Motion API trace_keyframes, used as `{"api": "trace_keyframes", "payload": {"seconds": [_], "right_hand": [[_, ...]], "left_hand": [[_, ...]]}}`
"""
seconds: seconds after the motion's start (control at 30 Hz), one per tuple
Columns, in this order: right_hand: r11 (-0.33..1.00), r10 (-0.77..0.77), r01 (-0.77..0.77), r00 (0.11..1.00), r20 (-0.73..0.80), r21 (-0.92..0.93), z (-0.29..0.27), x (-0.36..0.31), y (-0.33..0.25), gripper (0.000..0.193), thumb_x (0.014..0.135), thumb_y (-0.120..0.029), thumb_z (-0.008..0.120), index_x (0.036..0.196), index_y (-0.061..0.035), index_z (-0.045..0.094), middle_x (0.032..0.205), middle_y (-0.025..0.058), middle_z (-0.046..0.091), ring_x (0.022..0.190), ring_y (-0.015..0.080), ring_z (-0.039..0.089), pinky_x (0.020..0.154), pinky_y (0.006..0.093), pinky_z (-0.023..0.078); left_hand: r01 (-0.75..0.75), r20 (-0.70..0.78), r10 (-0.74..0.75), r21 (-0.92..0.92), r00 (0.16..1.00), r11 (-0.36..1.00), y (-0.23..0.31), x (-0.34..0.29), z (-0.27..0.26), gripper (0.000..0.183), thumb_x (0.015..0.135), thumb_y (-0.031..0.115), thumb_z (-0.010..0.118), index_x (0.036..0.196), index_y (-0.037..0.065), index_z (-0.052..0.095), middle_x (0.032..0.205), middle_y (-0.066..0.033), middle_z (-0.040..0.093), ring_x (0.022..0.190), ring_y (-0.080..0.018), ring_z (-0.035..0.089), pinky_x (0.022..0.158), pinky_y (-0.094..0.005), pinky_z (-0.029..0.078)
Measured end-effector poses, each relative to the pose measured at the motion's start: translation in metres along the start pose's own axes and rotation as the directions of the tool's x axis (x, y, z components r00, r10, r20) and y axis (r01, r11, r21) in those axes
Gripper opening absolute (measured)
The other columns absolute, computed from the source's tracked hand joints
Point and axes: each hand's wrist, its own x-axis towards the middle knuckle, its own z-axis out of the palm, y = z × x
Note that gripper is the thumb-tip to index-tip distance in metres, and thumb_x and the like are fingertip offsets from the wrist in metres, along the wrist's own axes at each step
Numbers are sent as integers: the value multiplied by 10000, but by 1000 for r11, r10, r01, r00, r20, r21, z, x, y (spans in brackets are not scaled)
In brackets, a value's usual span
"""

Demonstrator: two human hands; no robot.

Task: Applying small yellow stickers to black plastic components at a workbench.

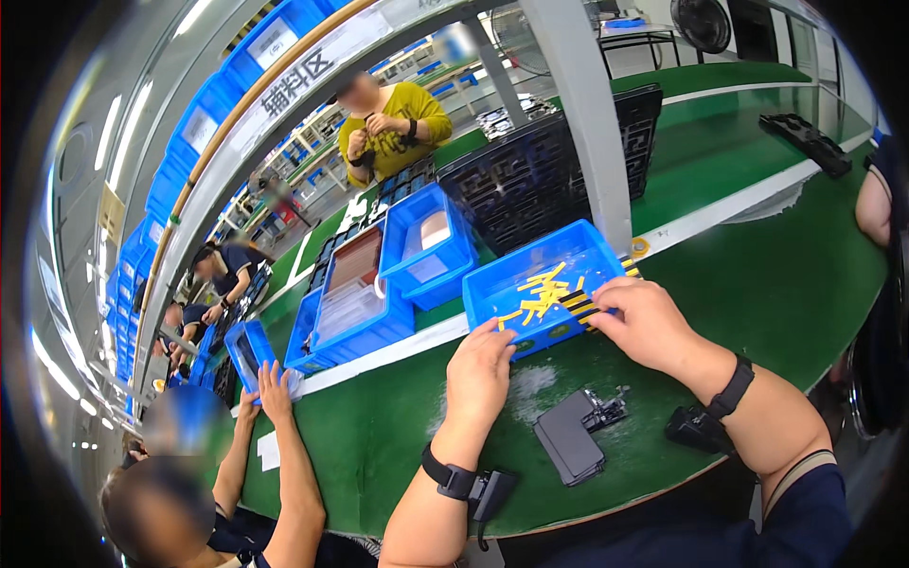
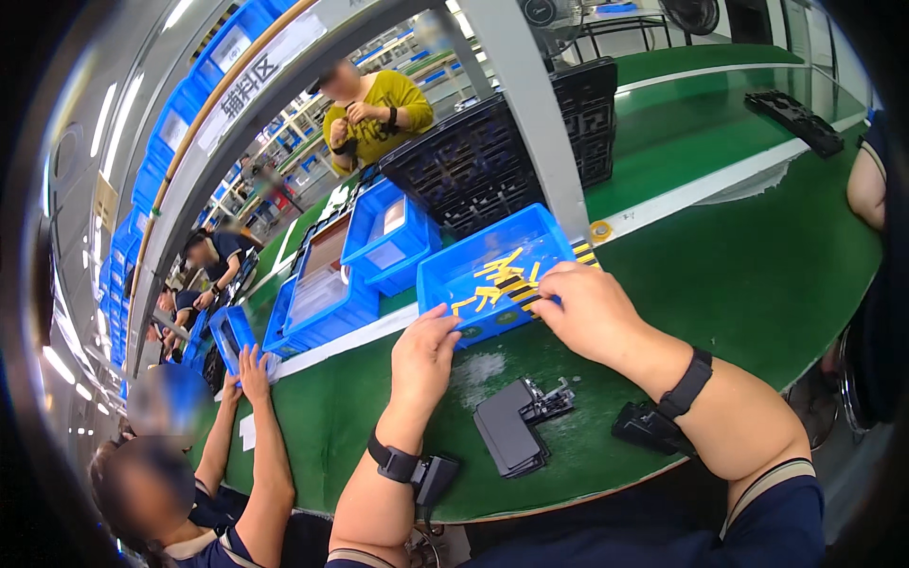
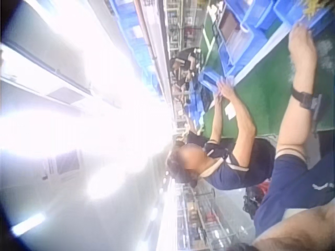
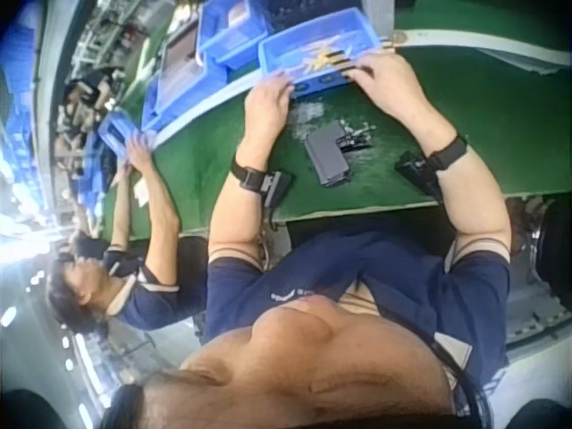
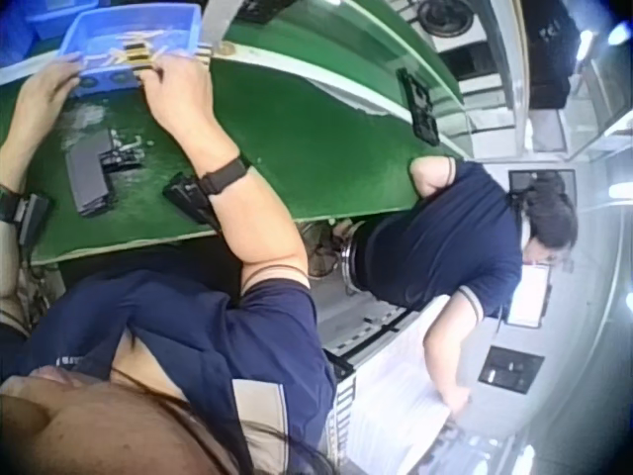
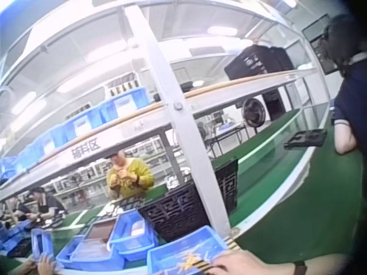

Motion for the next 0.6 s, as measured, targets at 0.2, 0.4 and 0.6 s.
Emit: {"api": "trace_keyframes", "payload": {"seconds": [0.2,0.4,0.6], "right_hand": [[975,127,-113,990,-61,189,-4,-2,-1,151,755,-142,665,764,0,615,797,108,588,650,225,599,595,319,482],[525,301,-391,916,265,755,-10,-5,-27,158,827,-148,635,788,5,628,670,33,592,561,79,580,443,187,431],[424,209,-401,916,343,812,3,-17,-37,160,827,-154,646,825,4,618,689,46,604,568,83,583,449,192,444]], "left_hand": [[-13,30,15,-71,999,997,4,1,1,245,744,47,639,986,23,610,982,-155,618,1054,-310,553,874,-383,448],[68,-72,-97,-329,993,942,45,-2,-33,348,725,55,668,1062,23,586,966,-133,610,890,-250,596,784,-320,471],[154,73,-136,-464,988,872,68,-13,-29,310,762,22,653,1058,12,562,810,-63,602,721,-134,586,661,-252,475]]}}
